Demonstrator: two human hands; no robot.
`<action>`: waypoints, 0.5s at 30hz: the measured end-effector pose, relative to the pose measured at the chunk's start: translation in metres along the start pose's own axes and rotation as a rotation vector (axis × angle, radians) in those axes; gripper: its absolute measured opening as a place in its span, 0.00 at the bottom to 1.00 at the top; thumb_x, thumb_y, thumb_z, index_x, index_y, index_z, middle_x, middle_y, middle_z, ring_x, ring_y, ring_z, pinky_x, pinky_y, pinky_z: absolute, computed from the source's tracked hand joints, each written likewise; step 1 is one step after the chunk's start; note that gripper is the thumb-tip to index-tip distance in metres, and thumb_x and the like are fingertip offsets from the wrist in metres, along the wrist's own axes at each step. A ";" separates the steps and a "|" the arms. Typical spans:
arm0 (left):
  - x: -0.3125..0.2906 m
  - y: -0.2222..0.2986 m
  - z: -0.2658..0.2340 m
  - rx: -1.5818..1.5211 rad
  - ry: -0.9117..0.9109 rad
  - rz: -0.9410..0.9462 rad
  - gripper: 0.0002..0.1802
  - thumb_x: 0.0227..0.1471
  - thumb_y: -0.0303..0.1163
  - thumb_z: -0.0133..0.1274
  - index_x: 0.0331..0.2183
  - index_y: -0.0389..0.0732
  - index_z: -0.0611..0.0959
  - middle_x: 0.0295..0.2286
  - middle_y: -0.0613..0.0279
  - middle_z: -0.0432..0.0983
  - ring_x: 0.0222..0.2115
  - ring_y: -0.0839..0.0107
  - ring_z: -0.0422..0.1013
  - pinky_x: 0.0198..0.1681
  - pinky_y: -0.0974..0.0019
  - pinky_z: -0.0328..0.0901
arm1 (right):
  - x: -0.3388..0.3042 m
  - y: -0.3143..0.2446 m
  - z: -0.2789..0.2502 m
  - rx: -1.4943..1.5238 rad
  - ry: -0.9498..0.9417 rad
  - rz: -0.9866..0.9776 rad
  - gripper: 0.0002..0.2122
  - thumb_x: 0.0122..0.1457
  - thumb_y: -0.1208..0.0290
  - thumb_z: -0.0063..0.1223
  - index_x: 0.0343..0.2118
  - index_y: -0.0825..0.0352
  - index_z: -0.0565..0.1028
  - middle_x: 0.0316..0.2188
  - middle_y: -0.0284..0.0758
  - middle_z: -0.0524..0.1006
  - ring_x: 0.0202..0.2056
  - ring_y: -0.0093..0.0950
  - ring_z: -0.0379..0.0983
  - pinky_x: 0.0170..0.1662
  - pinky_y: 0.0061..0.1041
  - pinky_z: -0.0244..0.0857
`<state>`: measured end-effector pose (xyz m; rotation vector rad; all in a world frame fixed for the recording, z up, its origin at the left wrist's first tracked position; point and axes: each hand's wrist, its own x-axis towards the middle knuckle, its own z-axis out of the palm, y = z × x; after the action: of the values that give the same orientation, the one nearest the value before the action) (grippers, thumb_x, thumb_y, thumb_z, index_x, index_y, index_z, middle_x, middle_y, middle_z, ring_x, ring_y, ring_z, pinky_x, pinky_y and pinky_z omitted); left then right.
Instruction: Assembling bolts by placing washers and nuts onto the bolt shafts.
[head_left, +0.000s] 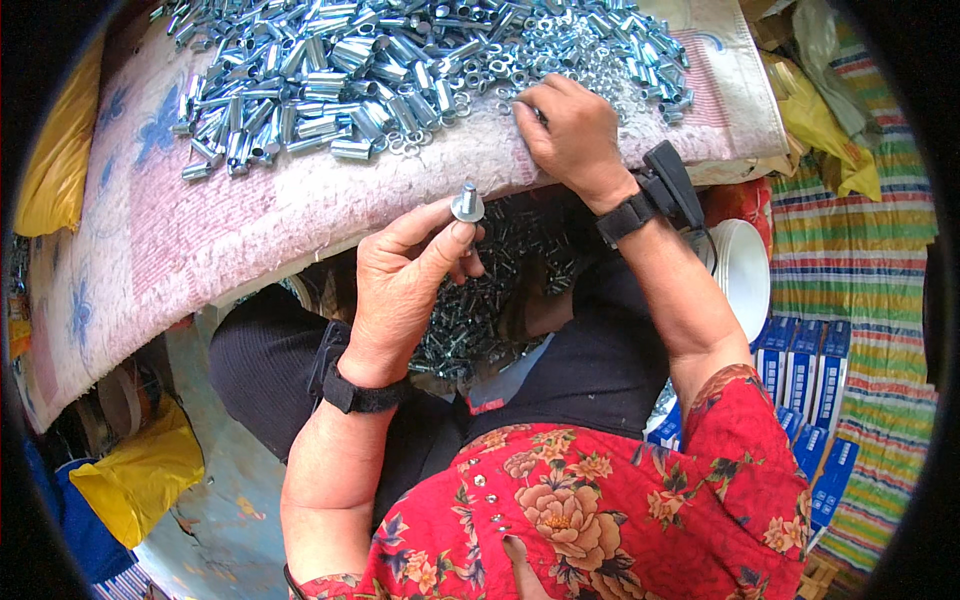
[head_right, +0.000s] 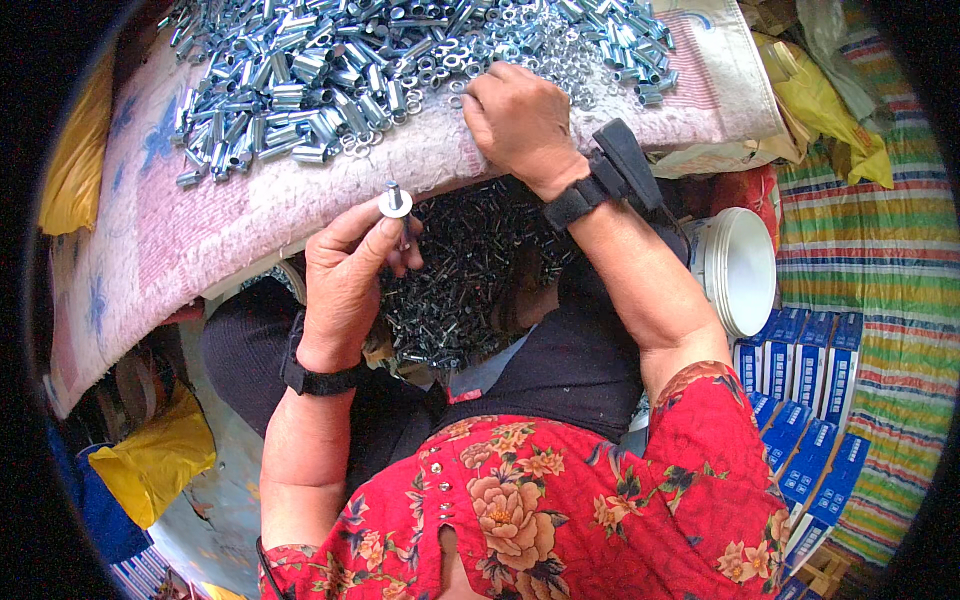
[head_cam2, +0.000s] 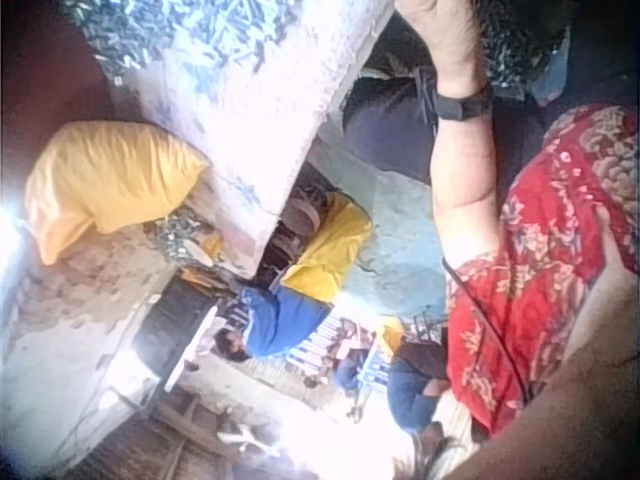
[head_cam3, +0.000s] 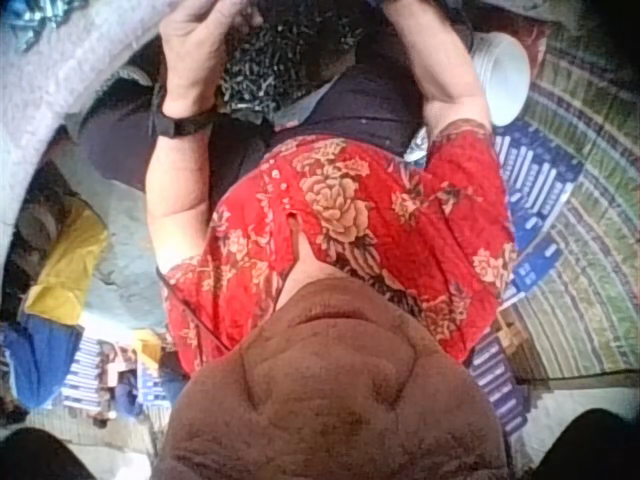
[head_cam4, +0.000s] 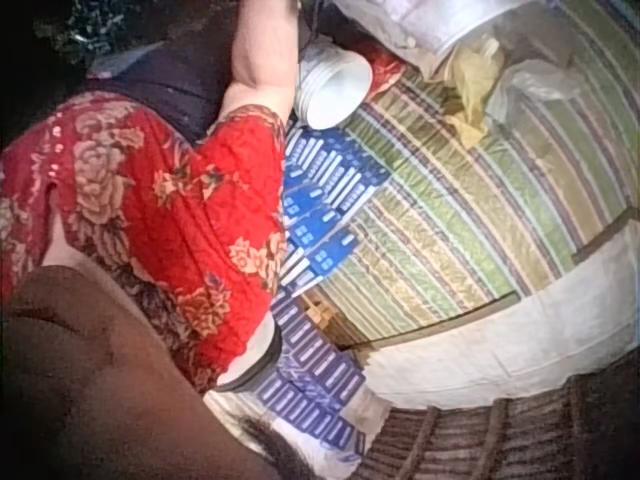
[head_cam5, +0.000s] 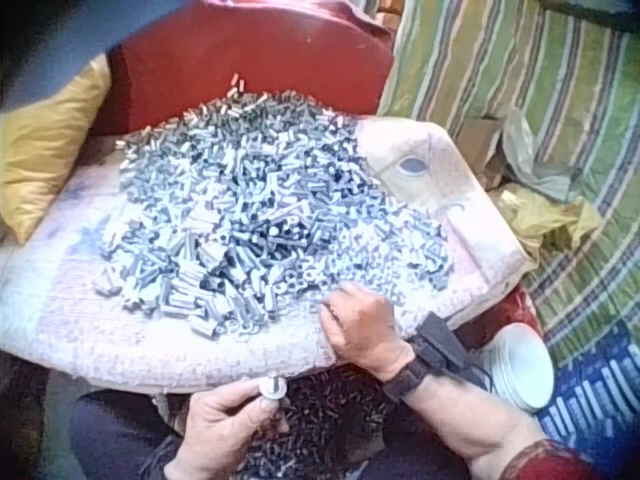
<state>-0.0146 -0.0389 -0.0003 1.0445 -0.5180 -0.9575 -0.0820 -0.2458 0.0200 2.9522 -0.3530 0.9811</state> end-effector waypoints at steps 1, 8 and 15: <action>0.000 0.000 -0.001 -0.002 -0.005 -0.026 0.12 0.49 0.29 0.51 0.38 0.35 0.78 0.26 0.60 0.75 0.20 0.78 0.68 0.22 0.78 0.61 | 0.000 -0.006 -0.004 0.001 0.002 -0.002 0.03 0.45 0.75 0.53 0.24 0.66 0.74 0.19 0.35 0.70 0.22 0.34 0.69 0.25 0.26 0.63; -0.001 0.001 0.001 0.042 -0.022 -0.007 0.12 0.47 0.27 0.54 0.37 0.37 0.79 0.25 0.66 0.75 0.21 0.82 0.68 0.24 0.79 0.62 | -0.029 -0.064 -0.041 0.682 -0.001 0.115 0.04 0.45 0.81 0.54 0.26 0.69 0.75 0.22 0.36 0.74 0.23 0.27 0.72 0.27 0.21 0.64; 0.000 0.000 0.002 0.155 -0.035 0.043 0.12 0.47 0.28 0.54 0.37 0.37 0.79 0.24 0.68 0.74 0.21 0.83 0.67 0.23 0.80 0.61 | -0.038 -0.065 -0.042 0.876 -0.027 0.250 0.07 0.46 0.84 0.53 0.30 0.71 0.75 0.27 0.33 0.76 0.29 0.20 0.72 0.33 0.17 0.64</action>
<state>-0.0163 -0.0398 0.0009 1.1523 -0.6496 -0.9097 -0.1227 -0.1716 0.0354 3.7611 -0.3711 1.4218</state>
